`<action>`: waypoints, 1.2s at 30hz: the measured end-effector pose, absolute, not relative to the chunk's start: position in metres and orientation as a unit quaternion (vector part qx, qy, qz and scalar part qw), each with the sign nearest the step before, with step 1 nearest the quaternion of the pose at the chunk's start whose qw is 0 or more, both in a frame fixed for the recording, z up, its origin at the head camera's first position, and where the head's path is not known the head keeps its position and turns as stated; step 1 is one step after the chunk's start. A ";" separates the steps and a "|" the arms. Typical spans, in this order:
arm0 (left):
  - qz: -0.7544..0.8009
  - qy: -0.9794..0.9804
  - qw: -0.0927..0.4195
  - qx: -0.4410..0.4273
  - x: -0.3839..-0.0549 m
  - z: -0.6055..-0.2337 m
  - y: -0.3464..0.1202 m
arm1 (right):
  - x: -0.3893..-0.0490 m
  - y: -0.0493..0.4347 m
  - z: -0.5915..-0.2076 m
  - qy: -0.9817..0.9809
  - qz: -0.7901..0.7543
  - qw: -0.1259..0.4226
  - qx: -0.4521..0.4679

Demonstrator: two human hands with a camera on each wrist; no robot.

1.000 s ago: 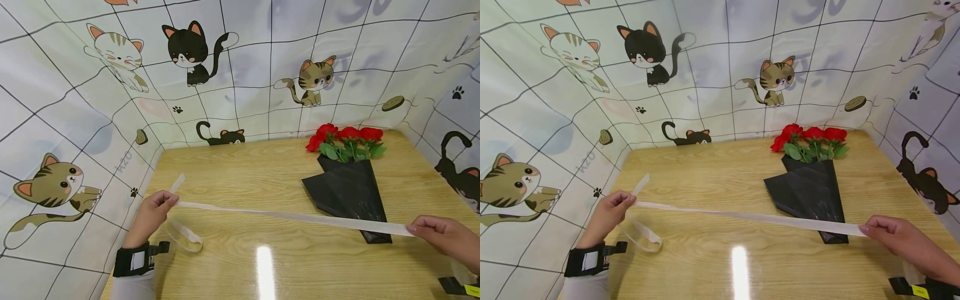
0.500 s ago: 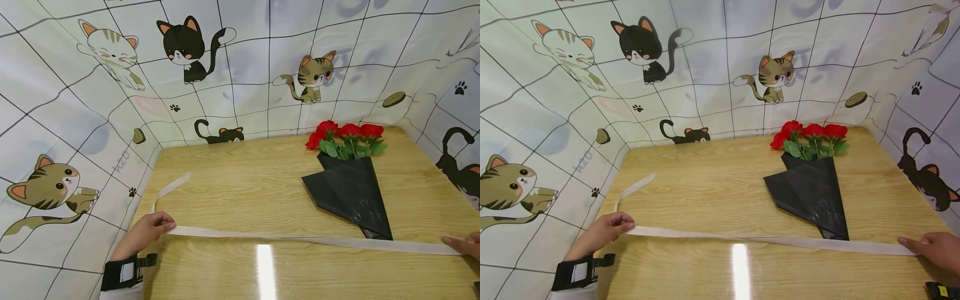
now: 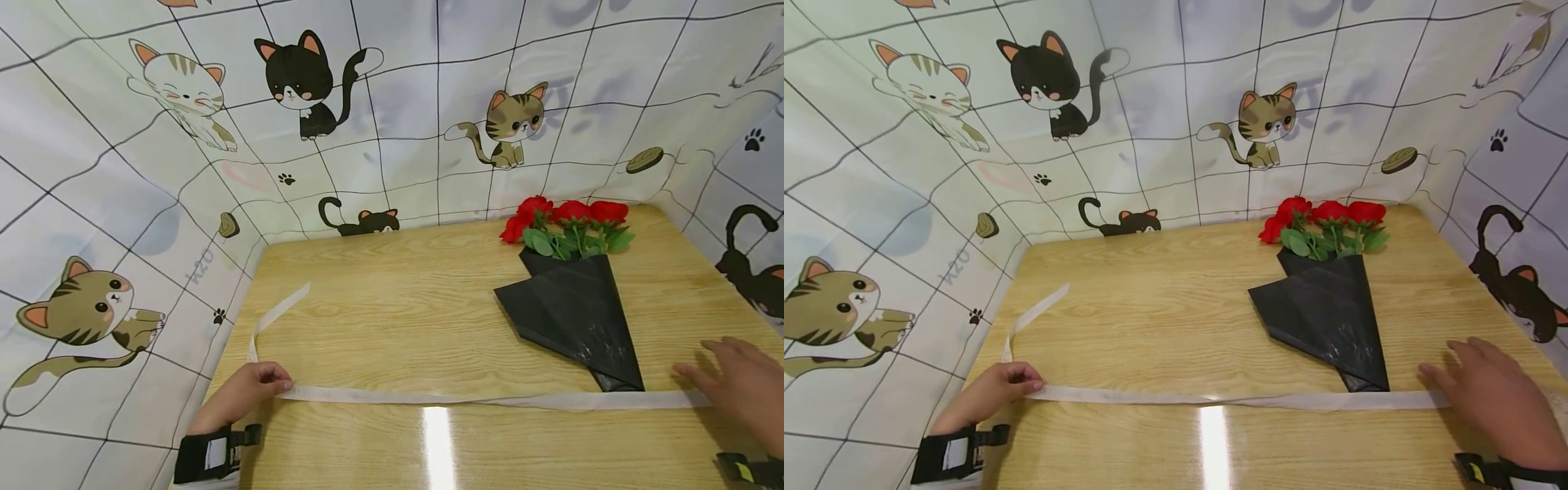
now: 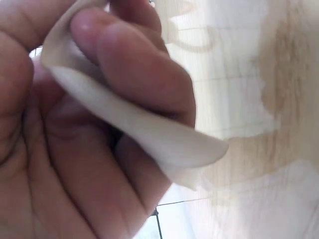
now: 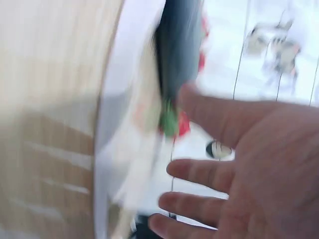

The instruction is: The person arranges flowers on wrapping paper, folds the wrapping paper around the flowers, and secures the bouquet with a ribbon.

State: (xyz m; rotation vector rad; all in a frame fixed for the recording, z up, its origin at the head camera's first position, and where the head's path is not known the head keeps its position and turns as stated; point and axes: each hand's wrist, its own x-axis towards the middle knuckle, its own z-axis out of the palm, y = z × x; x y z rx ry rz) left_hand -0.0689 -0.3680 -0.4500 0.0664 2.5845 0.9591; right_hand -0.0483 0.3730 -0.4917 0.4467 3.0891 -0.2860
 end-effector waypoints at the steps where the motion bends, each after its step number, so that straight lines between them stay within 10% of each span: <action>1: 0.342 0.919 0.195 0.022 -0.068 -0.451 -0.368 | -0.048 0.368 -0.492 0.989 -0.085 0.030 0.120; 7: 0.333 0.920 0.208 0.018 -0.064 -0.453 -0.371 | -0.045 0.370 -0.505 0.983 -0.112 0.127 0.066; 36: 0.342 0.912 0.227 -0.007 -0.054 -0.458 -0.385 | -0.101 0.343 -0.458 0.955 -0.266 0.135 0.013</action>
